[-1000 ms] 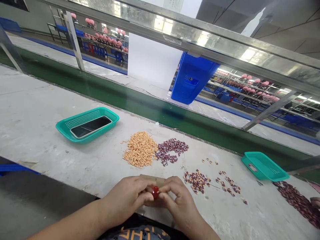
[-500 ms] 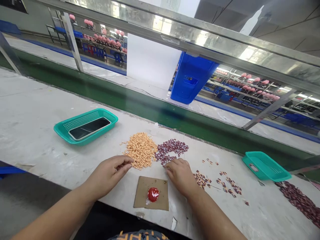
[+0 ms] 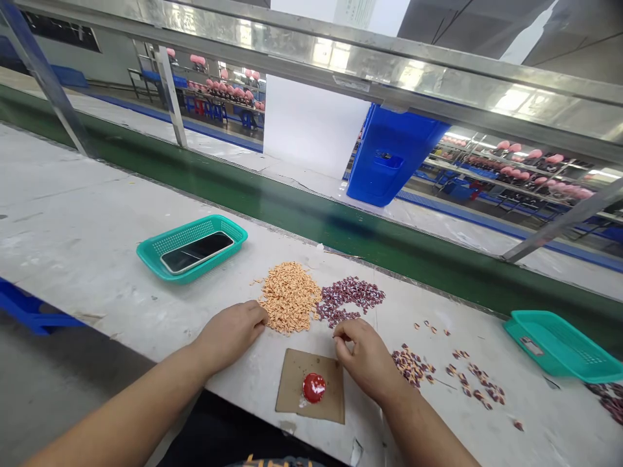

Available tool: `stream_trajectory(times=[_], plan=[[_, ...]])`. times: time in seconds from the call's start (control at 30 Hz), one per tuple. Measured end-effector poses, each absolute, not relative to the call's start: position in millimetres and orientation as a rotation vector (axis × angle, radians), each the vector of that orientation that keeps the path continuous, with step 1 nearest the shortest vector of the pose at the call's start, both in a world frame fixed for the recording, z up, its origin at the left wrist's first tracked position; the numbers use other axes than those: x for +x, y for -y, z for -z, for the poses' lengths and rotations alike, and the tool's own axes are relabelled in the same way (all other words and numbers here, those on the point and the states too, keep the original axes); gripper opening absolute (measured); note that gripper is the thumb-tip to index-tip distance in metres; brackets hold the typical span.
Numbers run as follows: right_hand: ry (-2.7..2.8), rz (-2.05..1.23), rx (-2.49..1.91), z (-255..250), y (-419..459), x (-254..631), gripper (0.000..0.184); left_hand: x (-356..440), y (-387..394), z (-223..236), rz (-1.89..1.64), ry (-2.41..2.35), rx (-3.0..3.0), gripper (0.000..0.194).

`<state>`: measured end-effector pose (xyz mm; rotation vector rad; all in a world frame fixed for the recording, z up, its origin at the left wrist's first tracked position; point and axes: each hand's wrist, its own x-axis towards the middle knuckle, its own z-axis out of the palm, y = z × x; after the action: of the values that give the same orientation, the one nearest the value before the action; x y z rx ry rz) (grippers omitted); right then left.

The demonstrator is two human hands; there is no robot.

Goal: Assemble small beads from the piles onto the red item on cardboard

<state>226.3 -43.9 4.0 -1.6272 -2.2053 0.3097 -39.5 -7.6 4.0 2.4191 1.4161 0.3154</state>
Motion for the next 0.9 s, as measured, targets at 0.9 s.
stream_trajectory(times=[0.9], plan=[[1.110, -1.612, -1.008, -1, 105, 170, 0.028, 0, 74, -14, -0.682, -0.990, 1.820, 0.016]])
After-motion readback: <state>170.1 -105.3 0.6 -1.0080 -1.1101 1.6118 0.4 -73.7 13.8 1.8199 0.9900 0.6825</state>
